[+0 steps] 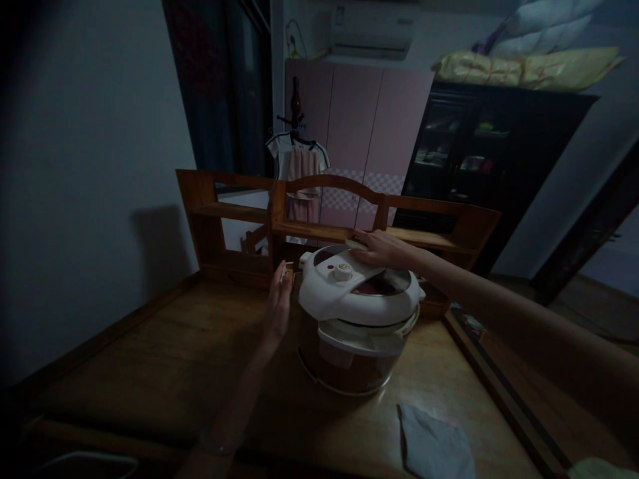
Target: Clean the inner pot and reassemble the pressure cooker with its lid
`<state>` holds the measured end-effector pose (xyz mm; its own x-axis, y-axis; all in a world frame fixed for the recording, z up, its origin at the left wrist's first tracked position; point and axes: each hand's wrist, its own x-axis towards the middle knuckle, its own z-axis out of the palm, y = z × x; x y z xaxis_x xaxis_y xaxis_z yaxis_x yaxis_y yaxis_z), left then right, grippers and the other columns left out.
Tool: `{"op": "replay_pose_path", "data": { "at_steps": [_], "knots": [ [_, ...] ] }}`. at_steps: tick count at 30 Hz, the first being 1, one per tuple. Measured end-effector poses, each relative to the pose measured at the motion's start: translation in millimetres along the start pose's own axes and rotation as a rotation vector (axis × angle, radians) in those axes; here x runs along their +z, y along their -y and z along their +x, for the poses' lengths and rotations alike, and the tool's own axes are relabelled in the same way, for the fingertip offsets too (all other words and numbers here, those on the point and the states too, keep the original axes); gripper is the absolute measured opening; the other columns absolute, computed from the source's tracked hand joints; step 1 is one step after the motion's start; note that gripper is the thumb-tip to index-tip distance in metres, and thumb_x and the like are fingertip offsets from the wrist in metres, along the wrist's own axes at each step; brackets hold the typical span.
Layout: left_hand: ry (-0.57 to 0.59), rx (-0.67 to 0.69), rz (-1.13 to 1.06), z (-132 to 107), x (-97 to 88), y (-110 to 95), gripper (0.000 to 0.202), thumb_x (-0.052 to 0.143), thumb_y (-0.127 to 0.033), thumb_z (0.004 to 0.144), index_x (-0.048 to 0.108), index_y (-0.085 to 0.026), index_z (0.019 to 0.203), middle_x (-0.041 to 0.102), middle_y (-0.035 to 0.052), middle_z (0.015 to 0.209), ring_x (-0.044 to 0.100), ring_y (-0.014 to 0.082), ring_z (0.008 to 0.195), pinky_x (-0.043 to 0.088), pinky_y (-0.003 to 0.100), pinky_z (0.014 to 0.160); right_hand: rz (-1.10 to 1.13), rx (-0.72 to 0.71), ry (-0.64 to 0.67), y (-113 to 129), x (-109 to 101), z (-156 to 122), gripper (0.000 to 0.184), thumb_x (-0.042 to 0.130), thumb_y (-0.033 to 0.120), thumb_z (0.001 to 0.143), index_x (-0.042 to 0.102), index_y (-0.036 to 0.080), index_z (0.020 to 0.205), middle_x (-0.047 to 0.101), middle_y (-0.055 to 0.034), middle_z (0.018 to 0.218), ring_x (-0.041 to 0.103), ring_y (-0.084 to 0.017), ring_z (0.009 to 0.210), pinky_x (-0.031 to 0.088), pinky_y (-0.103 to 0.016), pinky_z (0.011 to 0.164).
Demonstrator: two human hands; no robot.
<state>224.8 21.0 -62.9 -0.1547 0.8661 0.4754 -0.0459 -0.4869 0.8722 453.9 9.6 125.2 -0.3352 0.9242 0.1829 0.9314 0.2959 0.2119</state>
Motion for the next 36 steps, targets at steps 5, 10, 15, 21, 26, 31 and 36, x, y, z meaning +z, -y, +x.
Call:
{"op": "replay_pose_path", "data": {
  "at_steps": [5,10,15,21,26,31,36],
  "knots": [
    [-0.008,0.010,0.014,-0.3,0.2,0.6,0.061,0.035,-0.059,0.099,0.038,-0.028,0.152,0.035,0.0089,0.161,0.030,0.0226,0.150,0.021,0.042,0.124,0.004,0.015,-0.020,-3.4,11.3,4.4,0.048,0.043,0.047,0.099,0.050,0.017,0.136,0.072,-0.0151,0.114,0.068,-0.032,0.102,0.044,-0.033,0.083],
    [-0.003,0.007,0.015,1.4,1.1,0.8,0.062,0.035,-0.060,0.099,0.038,-0.027,0.152,0.036,0.0089,0.161,0.031,0.0226,0.149,0.022,0.042,0.123,-0.016,0.052,-0.046,-3.1,17.5,2.4,0.050,0.044,0.047,0.099,0.048,0.016,0.138,0.073,-0.0155,0.111,0.069,-0.032,0.101,0.044,-0.033,0.082],
    [-0.016,0.003,0.019,3.4,1.7,3.1,0.064,0.035,-0.061,0.098,0.038,-0.026,0.152,0.036,0.0093,0.161,0.032,0.0229,0.149,0.022,0.041,0.123,-0.024,0.088,-0.071,0.6,16.7,-3.8,0.049,0.043,0.048,0.099,0.051,0.016,0.135,0.073,-0.0168,0.109,0.070,-0.033,0.099,0.044,-0.033,0.079],
    [-0.036,0.021,0.012,2.1,2.6,3.2,0.063,0.036,-0.062,0.097,0.041,-0.027,0.150,0.038,0.0091,0.160,0.034,0.0232,0.148,0.023,0.040,0.123,-0.013,0.096,-0.033,0.3,14.9,-1.8,0.050,0.042,0.049,0.098,0.051,0.015,0.134,0.072,-0.0177,0.111,0.070,-0.034,0.097,0.045,-0.035,0.078],
    [-0.068,0.045,0.022,0.7,3.6,3.1,0.060,0.038,-0.059,0.098,0.045,-0.025,0.148,0.042,0.0090,0.157,0.039,0.0229,0.145,0.027,0.038,0.121,-0.007,0.113,-0.028,4.9,9.9,-4.8,0.049,0.042,0.048,0.098,0.051,0.015,0.134,0.071,-0.0184,0.114,0.068,-0.034,0.101,0.045,-0.034,0.080],
    [-0.088,0.073,0.108,7.9,-4.9,-0.9,0.051,0.049,-0.051,0.096,0.055,-0.026,0.140,0.054,0.0076,0.148,0.049,0.0248,0.137,0.034,0.041,0.117,-0.003,0.111,-0.033,6.7,8.5,-7.0,0.049,0.042,0.045,0.097,0.051,0.014,0.134,0.071,-0.0184,0.114,0.068,-0.033,0.102,0.045,-0.034,0.080],
    [-0.078,0.015,0.088,19.2,-13.1,-8.1,0.049,0.064,-0.042,0.087,0.065,-0.020,0.130,0.063,0.0110,0.138,0.058,0.0283,0.128,0.042,0.045,0.113,0.005,0.113,-0.040,3.9,9.8,-7.6,0.049,0.045,0.044,0.096,0.051,0.013,0.134,0.071,-0.0201,0.114,0.069,-0.033,0.101,0.046,-0.034,0.080]
  ]
}}
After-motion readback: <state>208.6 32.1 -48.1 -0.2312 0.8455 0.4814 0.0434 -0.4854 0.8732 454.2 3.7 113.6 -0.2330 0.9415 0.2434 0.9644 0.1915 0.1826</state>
